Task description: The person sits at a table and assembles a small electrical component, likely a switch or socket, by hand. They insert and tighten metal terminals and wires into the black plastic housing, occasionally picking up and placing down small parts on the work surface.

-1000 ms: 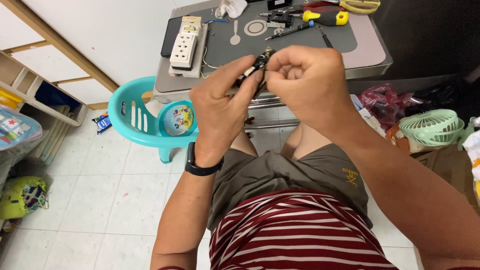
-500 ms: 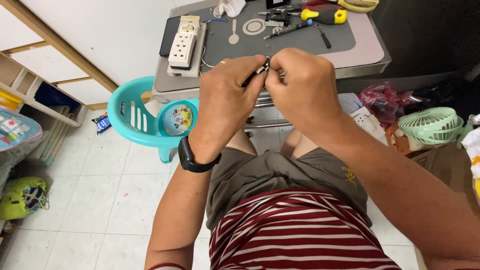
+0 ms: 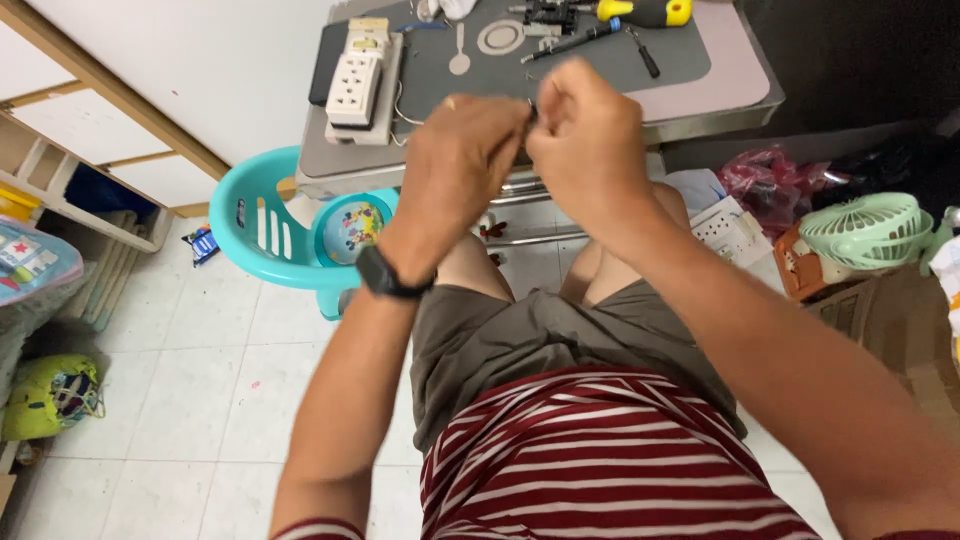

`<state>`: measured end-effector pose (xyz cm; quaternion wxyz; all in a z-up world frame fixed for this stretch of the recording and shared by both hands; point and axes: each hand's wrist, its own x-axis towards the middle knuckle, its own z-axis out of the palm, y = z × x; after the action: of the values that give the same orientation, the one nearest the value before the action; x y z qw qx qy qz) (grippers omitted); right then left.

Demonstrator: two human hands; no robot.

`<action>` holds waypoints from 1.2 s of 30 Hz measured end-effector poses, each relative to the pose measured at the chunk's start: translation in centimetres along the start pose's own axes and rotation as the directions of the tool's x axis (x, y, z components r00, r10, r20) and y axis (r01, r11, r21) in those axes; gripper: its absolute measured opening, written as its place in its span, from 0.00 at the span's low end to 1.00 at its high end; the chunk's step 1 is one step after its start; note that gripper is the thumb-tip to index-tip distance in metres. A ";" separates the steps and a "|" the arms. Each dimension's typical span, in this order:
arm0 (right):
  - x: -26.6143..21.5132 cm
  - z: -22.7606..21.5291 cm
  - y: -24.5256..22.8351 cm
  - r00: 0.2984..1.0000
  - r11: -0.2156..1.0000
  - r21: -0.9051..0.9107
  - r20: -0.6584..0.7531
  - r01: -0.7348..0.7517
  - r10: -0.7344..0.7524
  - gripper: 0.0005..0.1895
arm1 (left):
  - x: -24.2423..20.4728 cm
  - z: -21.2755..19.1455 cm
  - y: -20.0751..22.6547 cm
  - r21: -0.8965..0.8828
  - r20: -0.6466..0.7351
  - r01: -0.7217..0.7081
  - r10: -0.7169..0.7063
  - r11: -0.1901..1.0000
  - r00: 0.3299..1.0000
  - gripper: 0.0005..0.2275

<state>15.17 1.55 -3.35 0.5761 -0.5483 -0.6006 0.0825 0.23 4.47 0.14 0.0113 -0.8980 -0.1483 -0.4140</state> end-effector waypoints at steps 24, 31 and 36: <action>12.7 1.9 15.4 0.789 0.922 -0.339 0.508 -0.186 0.346 0.11 | 0.3 9.8 -19.3 -0.134 0.201 0.519 -0.490 0.844 0.848 0.07; 11.6 0.4 15.7 0.814 0.892 -0.443 0.485 -0.087 0.321 0.07 | -1.2 8.5 -19.9 -0.328 0.431 0.803 -0.678 0.498 0.596 0.06; 11.3 1.7 15.6 0.716 0.851 -0.444 0.687 0.282 0.121 0.11 | -0.9 7.9 -19.6 -0.312 0.423 0.681 -0.545 0.662 0.724 0.05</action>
<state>25.67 16.98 -8.47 0.1418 -0.5831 -0.7948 0.0903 0.11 24.14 -7.74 -0.3591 -0.8213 -0.3459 -0.2771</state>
